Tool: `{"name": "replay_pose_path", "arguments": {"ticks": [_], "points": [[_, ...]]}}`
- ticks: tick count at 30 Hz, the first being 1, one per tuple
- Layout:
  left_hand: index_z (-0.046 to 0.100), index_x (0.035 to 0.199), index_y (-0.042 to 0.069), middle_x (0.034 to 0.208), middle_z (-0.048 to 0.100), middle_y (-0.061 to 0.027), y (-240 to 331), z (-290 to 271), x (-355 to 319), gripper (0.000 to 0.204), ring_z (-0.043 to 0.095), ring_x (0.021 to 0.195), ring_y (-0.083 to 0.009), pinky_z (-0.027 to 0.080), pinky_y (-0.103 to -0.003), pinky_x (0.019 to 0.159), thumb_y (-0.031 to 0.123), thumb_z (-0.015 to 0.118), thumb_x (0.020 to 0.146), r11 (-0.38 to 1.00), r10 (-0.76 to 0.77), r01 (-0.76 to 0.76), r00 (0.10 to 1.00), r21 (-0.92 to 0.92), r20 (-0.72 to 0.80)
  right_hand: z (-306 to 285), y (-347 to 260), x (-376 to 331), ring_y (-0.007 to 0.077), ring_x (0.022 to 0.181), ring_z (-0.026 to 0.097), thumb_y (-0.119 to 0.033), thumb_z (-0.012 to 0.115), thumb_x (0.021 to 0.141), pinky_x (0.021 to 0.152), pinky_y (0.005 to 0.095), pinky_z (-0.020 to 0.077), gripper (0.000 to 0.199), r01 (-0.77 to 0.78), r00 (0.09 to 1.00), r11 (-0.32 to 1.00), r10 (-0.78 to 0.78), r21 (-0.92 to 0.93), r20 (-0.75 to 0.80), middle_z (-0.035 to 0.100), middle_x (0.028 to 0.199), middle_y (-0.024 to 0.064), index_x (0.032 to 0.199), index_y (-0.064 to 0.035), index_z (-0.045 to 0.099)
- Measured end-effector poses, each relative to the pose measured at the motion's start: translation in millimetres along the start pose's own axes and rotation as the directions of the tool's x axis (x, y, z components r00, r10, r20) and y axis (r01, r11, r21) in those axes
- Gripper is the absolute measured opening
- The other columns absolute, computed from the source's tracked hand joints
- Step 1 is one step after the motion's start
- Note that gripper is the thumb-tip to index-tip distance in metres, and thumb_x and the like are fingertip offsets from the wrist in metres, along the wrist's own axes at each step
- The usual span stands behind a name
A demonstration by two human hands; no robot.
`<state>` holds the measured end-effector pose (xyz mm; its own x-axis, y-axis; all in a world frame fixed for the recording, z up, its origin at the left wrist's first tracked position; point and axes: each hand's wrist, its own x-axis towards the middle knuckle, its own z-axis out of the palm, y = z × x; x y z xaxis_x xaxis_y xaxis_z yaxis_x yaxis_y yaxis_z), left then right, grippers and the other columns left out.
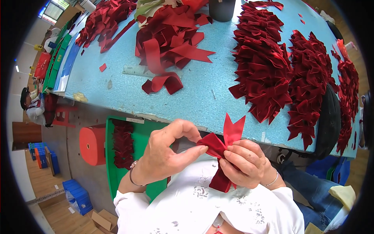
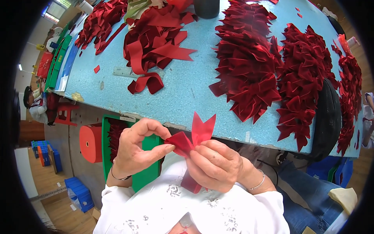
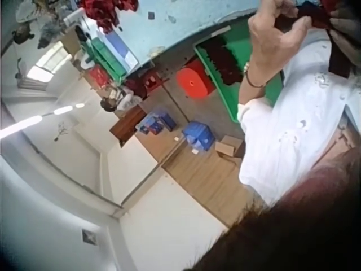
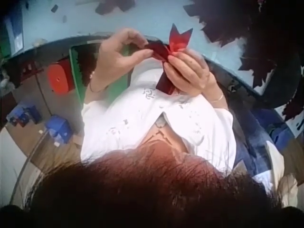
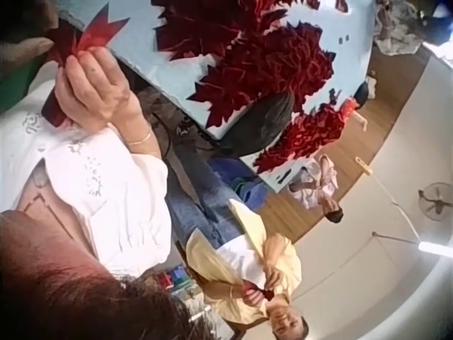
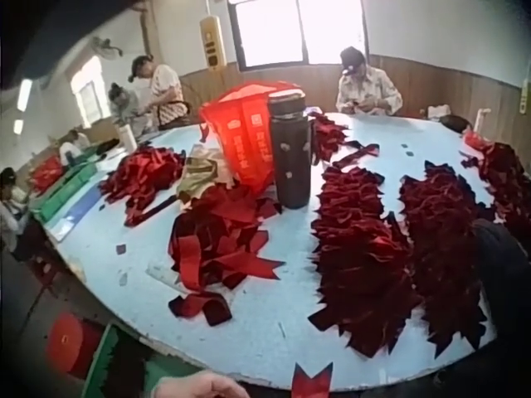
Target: Manually tying and folding small pieces of red fabric into decorative bows at a factory workstation.
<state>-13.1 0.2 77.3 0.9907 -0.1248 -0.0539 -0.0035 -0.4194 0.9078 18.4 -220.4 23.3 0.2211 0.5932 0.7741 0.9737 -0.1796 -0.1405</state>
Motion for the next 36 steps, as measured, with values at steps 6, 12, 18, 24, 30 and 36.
{"name": "replay_pose_path", "arguments": {"ticks": [6,12,18,24,30,36], "points": [[0.053,0.109,-0.003,0.098,0.063,-0.0111,-10,7,0,0.041,0.061,0.092,-0.0173,0.047,-0.028,0.085,0.008,0.075,0.075,0.820,-0.202,0.175,0.979,-0.545,0.011,2,4,1,0.0232,0.083,0.060,-0.002,0.068,0.065,0.071,0.0346,0.0521,0.023,0.003,1.000,0.998,-0.005,-0.064,-0.029,0.058,0.095,0.0108,0.087,-0.0026,0.064],[0.053,0.115,-0.003,0.103,0.062,-0.0111,-20,29,3,0.042,0.059,0.094,-0.0156,0.046,-0.029,0.087,0.007,0.072,0.078,0.577,-0.149,0.251,0.968,-0.777,0.202,8,6,1,0.0228,0.083,0.059,-0.004,0.068,0.068,0.069,0.0343,0.0500,0.022,0.043,0.997,0.980,-0.054,-0.192,-0.055,0.058,0.096,0.0106,0.089,-0.0027,0.064],[0.059,0.106,-0.004,0.100,0.063,-0.0089,-21,27,11,0.031,0.059,0.091,-0.0147,0.047,-0.028,0.085,0.000,0.069,0.077,0.573,-0.098,0.366,0.919,-0.733,0.383,14,8,-2,0.0214,0.081,0.059,-0.006,0.063,0.068,0.071,0.0335,0.0488,0.020,0.084,0.989,0.970,-0.108,-0.228,-0.097,0.059,0.094,0.0112,0.086,0.0001,0.064],[0.062,0.106,-0.002,0.098,0.065,-0.0071,-28,29,9,0.027,0.061,0.088,-0.0116,0.049,-0.026,0.081,0.004,0.069,0.080,0.530,-0.111,0.357,0.928,-0.769,0.354,15,6,0,0.0232,0.085,0.059,-0.005,0.063,0.070,0.073,0.0347,0.0490,0.020,0.043,0.998,0.964,-0.055,-0.264,-0.039,0.058,0.098,0.0119,0.089,0.0016,0.064],[0.064,0.103,-0.001,0.095,0.066,-0.0060,-35,33,11,0.021,0.061,0.085,-0.0105,0.050,-0.024,0.076,0.003,0.067,0.082,0.422,-0.198,0.340,0.939,-0.840,0.281,11,6,2,0.0268,0.089,0.058,-0.003,0.069,0.072,0.075,0.0387,0.0479,0.031,0.025,0.999,0.966,-0.019,-0.258,0.028,0.056,0.103,0.0142,0.100,0.0038,0.059],[0.064,0.103,-0.001,0.093,0.066,-0.0054,-35,34,12,0.021,0.061,0.082,-0.0095,0.050,-0.023,0.073,0.005,0.067,0.083,0.445,-0.219,0.236,0.964,-0.864,0.150,2,3,-11,0.0241,0.099,0.056,-0.010,0.076,0.071,0.084,0.0361,0.0458,0.054,-0.588,0.675,0.578,0.736,0.566,-0.050,0.055,0.109,0.0129,0.115,0.0032,0.048]]}}
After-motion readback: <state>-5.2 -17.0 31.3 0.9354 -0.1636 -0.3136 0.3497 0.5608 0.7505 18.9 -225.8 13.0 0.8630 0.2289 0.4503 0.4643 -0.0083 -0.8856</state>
